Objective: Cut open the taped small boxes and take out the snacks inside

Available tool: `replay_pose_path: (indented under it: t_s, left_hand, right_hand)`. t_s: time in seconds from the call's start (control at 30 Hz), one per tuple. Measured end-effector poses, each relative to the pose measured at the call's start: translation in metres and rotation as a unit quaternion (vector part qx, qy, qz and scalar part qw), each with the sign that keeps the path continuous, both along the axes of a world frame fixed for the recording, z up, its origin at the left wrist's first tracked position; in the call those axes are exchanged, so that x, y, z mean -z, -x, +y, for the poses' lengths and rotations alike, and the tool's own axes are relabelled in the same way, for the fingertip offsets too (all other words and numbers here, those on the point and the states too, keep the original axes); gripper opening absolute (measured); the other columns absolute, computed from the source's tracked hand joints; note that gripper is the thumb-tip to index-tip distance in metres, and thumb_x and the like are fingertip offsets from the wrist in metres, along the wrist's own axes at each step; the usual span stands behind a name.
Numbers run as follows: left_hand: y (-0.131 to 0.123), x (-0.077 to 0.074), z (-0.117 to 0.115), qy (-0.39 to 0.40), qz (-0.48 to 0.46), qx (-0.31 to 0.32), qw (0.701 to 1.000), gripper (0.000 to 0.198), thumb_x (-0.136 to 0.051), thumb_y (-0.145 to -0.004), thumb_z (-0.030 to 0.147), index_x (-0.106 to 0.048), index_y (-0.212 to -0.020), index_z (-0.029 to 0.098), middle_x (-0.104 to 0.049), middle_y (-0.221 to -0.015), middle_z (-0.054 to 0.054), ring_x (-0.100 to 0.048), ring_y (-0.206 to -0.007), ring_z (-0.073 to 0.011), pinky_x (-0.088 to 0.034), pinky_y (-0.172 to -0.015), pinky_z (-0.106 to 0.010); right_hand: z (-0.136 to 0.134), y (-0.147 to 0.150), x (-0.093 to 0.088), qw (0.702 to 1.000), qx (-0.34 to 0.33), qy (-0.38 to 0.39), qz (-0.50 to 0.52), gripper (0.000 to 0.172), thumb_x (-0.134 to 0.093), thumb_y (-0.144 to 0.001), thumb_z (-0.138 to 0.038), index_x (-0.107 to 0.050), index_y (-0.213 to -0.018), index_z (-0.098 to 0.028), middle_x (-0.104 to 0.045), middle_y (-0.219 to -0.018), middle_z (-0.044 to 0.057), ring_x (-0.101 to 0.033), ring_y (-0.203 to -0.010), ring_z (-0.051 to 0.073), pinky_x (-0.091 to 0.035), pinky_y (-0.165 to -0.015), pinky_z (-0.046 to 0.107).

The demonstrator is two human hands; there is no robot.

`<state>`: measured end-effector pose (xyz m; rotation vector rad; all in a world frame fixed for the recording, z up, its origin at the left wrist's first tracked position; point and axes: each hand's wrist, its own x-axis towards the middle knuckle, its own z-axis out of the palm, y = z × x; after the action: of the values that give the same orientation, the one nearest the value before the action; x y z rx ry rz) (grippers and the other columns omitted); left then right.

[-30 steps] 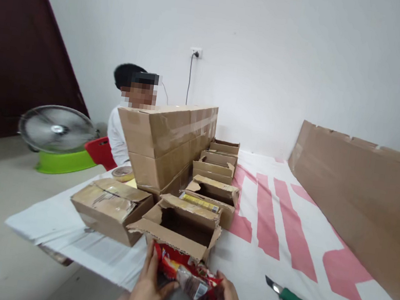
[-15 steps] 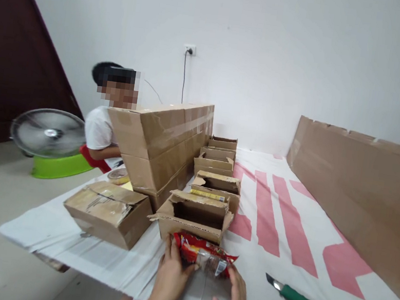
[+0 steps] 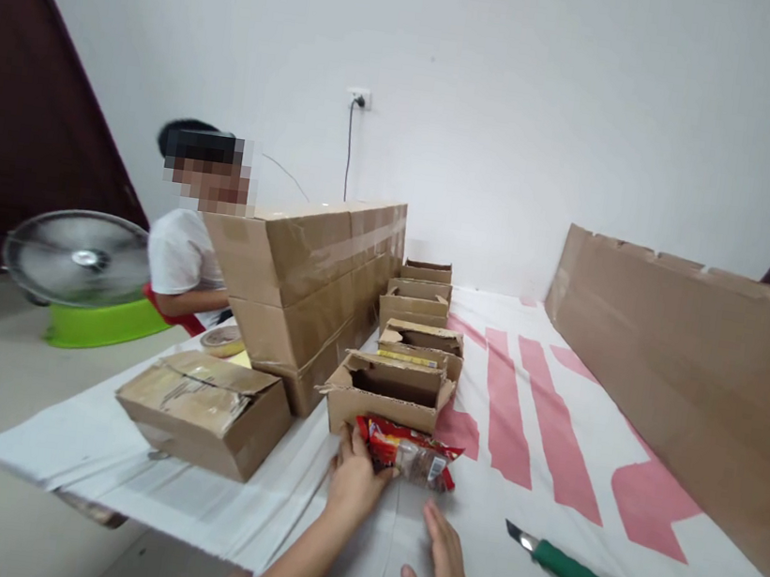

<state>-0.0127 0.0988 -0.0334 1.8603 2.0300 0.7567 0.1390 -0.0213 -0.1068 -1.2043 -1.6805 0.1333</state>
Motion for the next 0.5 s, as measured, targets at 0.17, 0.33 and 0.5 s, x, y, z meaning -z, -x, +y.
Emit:
replay_pose_path:
  t_s: [0.17, 0.33, 0.5]
  left_hand:
    - [0.010, 0.020, 0.011, -0.093, -0.082, 0.022, 0.992, 0.083, -0.073, -0.067, 0.035, -0.036, -0.137, 0.010, -0.020, -0.154, -0.024, -0.025, -0.142, -0.0392, -0.030, -0.113, -0.049]
    - [0.014, 0.030, 0.015, -0.149, -0.153, 0.047, 0.976, 0.061, -0.071, -0.064, 0.026, -0.052, -0.120, 0.014, -0.041, -0.135, -0.015, -0.041, -0.132, -0.0345, -0.036, -0.112, -0.047]
    - [0.017, 0.026, 0.015, -0.185, -0.170, 0.003, 0.968, 0.045, -0.061, -0.066, 0.018, -0.052, -0.110, 0.014, -0.043, -0.127, -0.014, -0.042, -0.128, -0.0320, -0.036, -0.111, -0.048]
  right_hand:
    - [-0.002, -0.004, 0.015, 0.997, -0.007, 0.054, 0.052, 0.066, -0.054, -0.086, -0.021, -0.032, -0.148, -0.027, -0.046, -0.145, 0.010, -0.048, -0.131, 0.028, -0.047, -0.104, 0.042]
    - [0.021, -0.007, 0.009, 0.969, 0.018, 0.145, 0.198, 0.074, -0.056, -0.083, -0.024, -0.025, -0.150, -0.026, -0.045, -0.145, 0.013, -0.061, -0.115, 0.024, -0.056, -0.087, 0.035]
    - [0.058, 0.000, -0.029, 0.958, -0.008, 0.196, 0.210, 0.079, -0.063, -0.077, -0.033, -0.032, -0.148, -0.020, -0.054, -0.135, 0.014, -0.061, -0.109, 0.025, -0.054, -0.087, 0.039]
